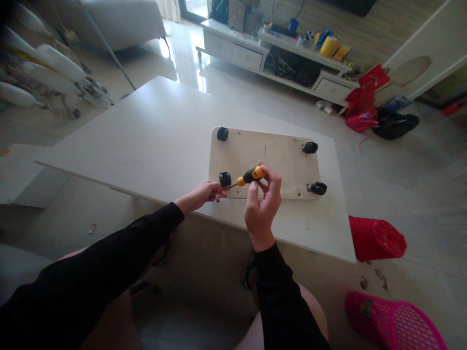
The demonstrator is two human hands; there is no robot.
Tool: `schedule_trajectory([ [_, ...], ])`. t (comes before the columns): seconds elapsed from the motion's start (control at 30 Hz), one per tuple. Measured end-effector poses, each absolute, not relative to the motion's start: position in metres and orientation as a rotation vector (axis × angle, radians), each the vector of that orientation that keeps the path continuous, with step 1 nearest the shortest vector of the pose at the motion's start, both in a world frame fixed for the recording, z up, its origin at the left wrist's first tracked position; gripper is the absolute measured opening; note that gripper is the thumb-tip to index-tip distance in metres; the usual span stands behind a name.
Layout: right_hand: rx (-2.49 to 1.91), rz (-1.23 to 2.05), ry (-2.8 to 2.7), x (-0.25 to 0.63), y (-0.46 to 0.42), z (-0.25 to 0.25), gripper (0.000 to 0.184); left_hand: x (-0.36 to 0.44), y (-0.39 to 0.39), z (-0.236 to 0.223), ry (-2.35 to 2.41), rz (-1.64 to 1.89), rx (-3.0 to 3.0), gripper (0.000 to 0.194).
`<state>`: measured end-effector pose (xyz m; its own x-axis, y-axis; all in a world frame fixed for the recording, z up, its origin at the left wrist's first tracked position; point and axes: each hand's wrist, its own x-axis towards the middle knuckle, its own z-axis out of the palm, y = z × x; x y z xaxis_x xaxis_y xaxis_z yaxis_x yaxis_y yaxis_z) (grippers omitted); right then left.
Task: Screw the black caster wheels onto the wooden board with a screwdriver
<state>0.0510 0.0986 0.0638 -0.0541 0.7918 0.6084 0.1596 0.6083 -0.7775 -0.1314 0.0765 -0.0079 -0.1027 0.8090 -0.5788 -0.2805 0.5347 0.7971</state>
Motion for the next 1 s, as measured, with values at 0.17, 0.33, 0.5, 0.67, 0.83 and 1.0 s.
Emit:
schedule_trajectory([
  [0.17,-0.834,0.575,-1.572,0.050,0.097,0.066,0.040,-0.132,0.076,-0.009,1.387,1.000,0.502,0.017],
  [0.33,-0.830,0.622,-1.551,0.049,0.095,0.065,0.042,-0.132,0.077,-0.010,1.384,0.995,0.501,0.019],
  [0.5,-0.876,0.586,-1.547,0.051,0.100,0.062,0.038,-0.132,0.077,-0.011,1.381,0.988,0.500,0.019],
  [0.67,-0.835,0.645,-1.482,0.049,0.099,0.061,0.035,-0.132,0.078,-0.012,1.372,0.991,0.489,0.017],
  [0.83,-0.797,0.651,-1.403,0.049,0.097,0.067,0.035,-0.125,0.074,-0.011,1.439,1.068,0.502,0.018],
  [1.0,-0.782,0.603,-1.366,0.053,0.101,0.073,0.036,-0.111,0.060,-0.008,1.695,1.058,0.700,0.022],
])
